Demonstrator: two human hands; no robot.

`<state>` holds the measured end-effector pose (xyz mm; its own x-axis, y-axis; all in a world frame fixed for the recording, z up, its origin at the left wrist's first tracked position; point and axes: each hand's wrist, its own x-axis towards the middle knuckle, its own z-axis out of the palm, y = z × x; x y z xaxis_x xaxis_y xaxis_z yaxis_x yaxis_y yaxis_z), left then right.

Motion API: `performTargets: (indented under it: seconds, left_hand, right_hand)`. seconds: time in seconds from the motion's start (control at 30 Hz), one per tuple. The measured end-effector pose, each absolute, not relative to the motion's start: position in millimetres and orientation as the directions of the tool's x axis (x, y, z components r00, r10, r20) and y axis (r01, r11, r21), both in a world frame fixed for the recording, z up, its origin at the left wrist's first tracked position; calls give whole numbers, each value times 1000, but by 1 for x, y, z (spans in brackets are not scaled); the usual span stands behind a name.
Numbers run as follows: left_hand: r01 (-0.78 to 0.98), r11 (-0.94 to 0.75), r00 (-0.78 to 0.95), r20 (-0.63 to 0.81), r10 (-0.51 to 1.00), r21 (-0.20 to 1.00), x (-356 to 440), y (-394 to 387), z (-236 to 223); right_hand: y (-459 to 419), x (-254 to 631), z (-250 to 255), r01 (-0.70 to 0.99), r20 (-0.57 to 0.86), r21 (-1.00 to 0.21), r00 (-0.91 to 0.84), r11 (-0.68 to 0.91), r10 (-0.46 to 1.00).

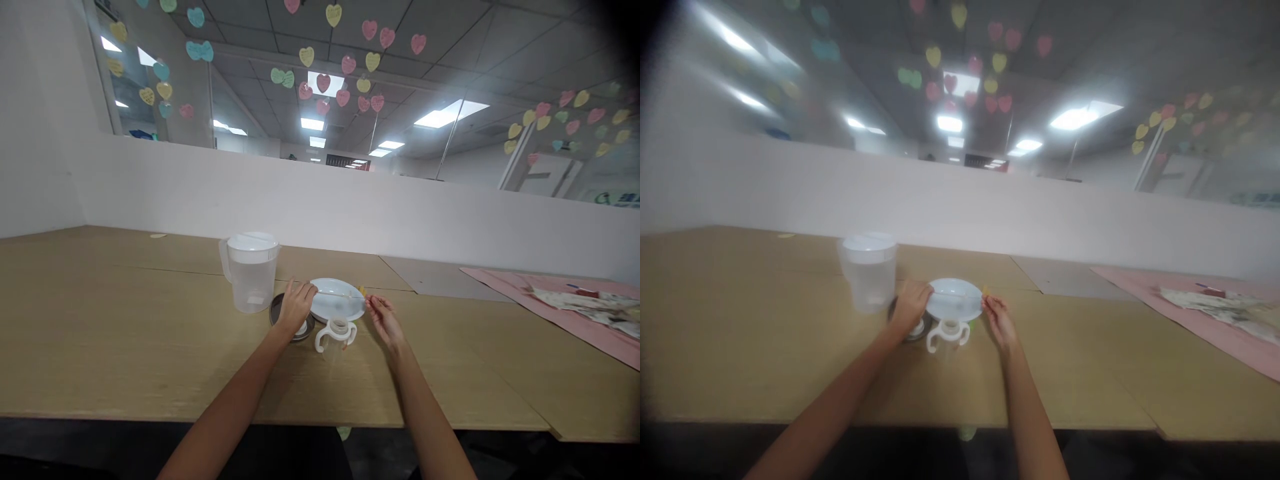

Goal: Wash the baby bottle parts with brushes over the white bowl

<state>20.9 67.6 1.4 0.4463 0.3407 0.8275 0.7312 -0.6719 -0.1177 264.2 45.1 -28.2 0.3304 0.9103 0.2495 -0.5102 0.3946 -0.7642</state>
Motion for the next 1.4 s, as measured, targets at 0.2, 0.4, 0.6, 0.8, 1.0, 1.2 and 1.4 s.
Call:
performTargets:
  seconds: [0.2,0.4,0.6,0.8,1.0,1.2,1.4]
  left_hand:
    - [664,-747,380,861,339,1,13,72,-1]
    - [568,-805,364,826,431,169,22,69,-4]
    - [570,-796,382,793,474,202,29,70,-9]
    - [581,-762,296,798,525,286,31,67,-7]
    - [589,-768,304,812,499,251,31,64,-3]
    - [593,-786,337,831,442,177,30,66,-4]
    - [595,-795,380,829,411,121,28,71,-9]
  right_hand:
    - [45,273,-28,-550,263,-685,423,477,867]
    - [45,275,-27,-572,256,-658,443,490,859]
    - [45,271,-27,-575,260,-664,421,477,869]
    - [45,270,-28,-572,250,-677,414,464,875]
    - [46,270,-29,-559,253,-688,414,463,874]
    - [47,271,-30,-553,254,-691,416,465,873]
    - [47,271,-29,-548,249,-696,422,464,872]
